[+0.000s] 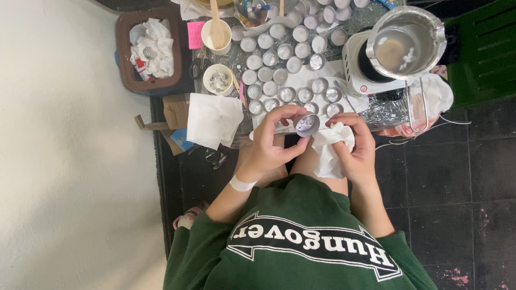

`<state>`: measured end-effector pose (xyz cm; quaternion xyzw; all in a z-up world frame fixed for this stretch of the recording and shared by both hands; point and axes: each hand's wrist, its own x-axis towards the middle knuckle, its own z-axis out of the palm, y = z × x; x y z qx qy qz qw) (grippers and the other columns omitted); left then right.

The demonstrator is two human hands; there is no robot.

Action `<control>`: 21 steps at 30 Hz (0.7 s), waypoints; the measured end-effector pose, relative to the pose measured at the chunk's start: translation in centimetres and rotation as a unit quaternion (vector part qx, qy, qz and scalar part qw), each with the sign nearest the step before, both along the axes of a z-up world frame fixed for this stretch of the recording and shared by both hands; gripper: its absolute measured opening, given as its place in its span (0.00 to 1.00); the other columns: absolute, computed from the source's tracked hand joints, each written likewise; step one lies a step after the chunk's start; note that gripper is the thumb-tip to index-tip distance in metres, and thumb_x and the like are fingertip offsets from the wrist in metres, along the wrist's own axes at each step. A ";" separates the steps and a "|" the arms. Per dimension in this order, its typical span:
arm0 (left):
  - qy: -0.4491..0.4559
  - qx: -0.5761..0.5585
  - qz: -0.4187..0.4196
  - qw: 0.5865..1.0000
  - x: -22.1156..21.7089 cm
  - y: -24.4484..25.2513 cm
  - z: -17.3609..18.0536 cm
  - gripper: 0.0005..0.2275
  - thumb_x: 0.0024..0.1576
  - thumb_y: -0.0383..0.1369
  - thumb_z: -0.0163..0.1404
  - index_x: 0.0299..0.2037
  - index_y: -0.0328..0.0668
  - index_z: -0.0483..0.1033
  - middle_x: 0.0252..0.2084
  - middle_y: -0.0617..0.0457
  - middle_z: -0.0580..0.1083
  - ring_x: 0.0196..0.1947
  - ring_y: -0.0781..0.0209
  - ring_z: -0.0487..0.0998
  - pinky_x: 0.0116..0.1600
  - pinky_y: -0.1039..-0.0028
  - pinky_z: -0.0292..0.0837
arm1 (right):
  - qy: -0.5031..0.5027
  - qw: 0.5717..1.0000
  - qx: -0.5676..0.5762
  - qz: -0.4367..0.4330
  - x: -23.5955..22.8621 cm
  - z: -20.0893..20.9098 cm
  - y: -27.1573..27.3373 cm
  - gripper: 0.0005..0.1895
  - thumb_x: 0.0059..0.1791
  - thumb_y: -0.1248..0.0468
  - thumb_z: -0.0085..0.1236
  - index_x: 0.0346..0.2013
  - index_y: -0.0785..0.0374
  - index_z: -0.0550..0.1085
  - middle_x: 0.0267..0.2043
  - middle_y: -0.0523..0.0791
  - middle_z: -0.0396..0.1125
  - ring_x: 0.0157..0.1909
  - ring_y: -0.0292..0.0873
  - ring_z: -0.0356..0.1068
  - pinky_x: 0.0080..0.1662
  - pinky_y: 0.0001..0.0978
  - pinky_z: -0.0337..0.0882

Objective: Cleaning and preparing small metal candle tins by wiping them with a paper towel and using a tool to scrape residue.

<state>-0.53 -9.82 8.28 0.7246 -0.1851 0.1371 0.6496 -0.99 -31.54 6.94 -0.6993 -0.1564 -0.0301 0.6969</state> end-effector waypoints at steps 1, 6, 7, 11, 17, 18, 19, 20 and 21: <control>0.000 0.000 0.000 1.000 0.0 0.0 -0.1 0.27 0.54 0.24 0.64 0.62 0.43 0.65 0.60 0.54 0.75 0.55 0.65 0.78 0.55 0.75 0.71 | 0.000 1.000 0.000 0.000 0.0 0.1 0.0 0.14 0.52 0.73 0.53 0.53 0.67 0.67 0.55 0.47 0.66 0.59 0.38 0.65 0.63 0.29 0.65; 0.030 -0.038 -0.011 0.999 -0.2 -0.2 -1.1 0.27 0.54 0.23 0.64 0.63 0.41 0.65 0.61 0.54 0.74 0.53 0.68 0.76 0.55 0.79 0.69 | 0.063 0.997 0.036 -0.005 -0.4 -0.6 0.4 0.18 0.54 0.75 0.50 0.58 0.66 0.63 0.55 0.46 0.64 0.57 0.37 0.64 0.61 0.28 0.65; 0.031 -0.038 -0.010 0.999 -0.2 -0.1 -1.9 0.27 0.54 0.23 0.64 0.63 0.41 0.65 0.61 0.54 0.74 0.53 0.68 0.76 0.55 0.79 0.69 | 0.064 0.997 0.036 -0.004 -0.5 -1.8 0.6 0.18 0.54 0.75 0.50 0.58 0.66 0.63 0.55 0.46 0.64 0.57 0.37 0.64 0.61 0.28 0.65; 0.124 -0.249 -0.088 0.957 -0.2 -0.4 -5.0 0.27 0.57 0.22 0.62 0.66 0.37 0.64 0.61 0.48 0.71 0.60 0.62 0.71 0.66 0.72 0.66 | 0.119 0.987 0.083 -0.061 -0.7 -6.3 1.6 0.20 0.59 0.70 0.47 0.64 0.63 0.55 0.58 0.45 0.59 0.59 0.37 0.60 0.62 0.30 0.61; 0.110 -0.310 0.026 0.944 -1.3 -4.7 -7.3 0.26 0.63 0.26 0.54 0.68 0.40 0.53 0.67 0.41 0.66 0.67 0.54 0.69 0.74 0.63 0.63 | 0.247 0.933 0.260 -0.006 -1.2 -11.6 6.0 0.28 0.60 0.51 0.35 0.70 0.62 0.51 0.68 0.49 0.54 0.70 0.46 0.55 0.69 0.39 0.55; 0.065 -0.246 0.109 0.961 -1.5 -5.5 -8.1 0.26 0.65 0.26 0.53 0.68 0.41 0.51 0.66 0.39 0.66 0.66 0.51 0.70 0.74 0.61 0.65 | 0.342 0.870 0.347 0.082 -1.5 -11.8 6.8 0.37 0.59 0.41 0.27 0.74 0.63 0.51 0.73 0.51 0.52 0.73 0.49 0.53 0.70 0.42 0.54; 0.064 -0.246 0.108 0.961 -1.5 -5.2 -9.0 0.26 0.65 0.26 0.53 0.68 0.41 0.51 0.66 0.39 0.66 0.66 0.51 0.70 0.74 0.61 0.65 | 0.341 0.870 0.347 0.081 -1.9 -13.2 7.0 0.37 0.59 0.41 0.27 0.74 0.63 0.51 0.73 0.51 0.52 0.73 0.49 0.53 0.70 0.42 0.54; 0.012 -0.211 0.144 0.967 -1.4 -4.8 -9.8 0.27 0.63 0.25 0.54 0.67 0.42 0.50 0.65 0.38 0.66 0.65 0.51 0.71 0.72 0.62 0.66 | 0.355 0.875 0.302 0.128 -2.3 -14.5 7.2 0.38 0.58 0.40 0.26 0.75 0.62 0.48 0.76 0.49 0.49 0.76 0.47 0.49 0.72 0.41 0.51; -0.041 -0.175 0.181 0.967 -1.4 -4.4 -10.6 0.28 0.62 0.25 0.55 0.66 0.43 0.48 0.65 0.37 0.66 0.63 0.52 0.71 0.69 0.63 0.67 | 0.368 0.877 0.254 0.175 -2.6 -15.8 7.5 0.39 0.58 0.39 0.24 0.76 0.60 0.46 0.78 0.47 0.45 0.79 0.46 0.45 0.74 0.40 0.47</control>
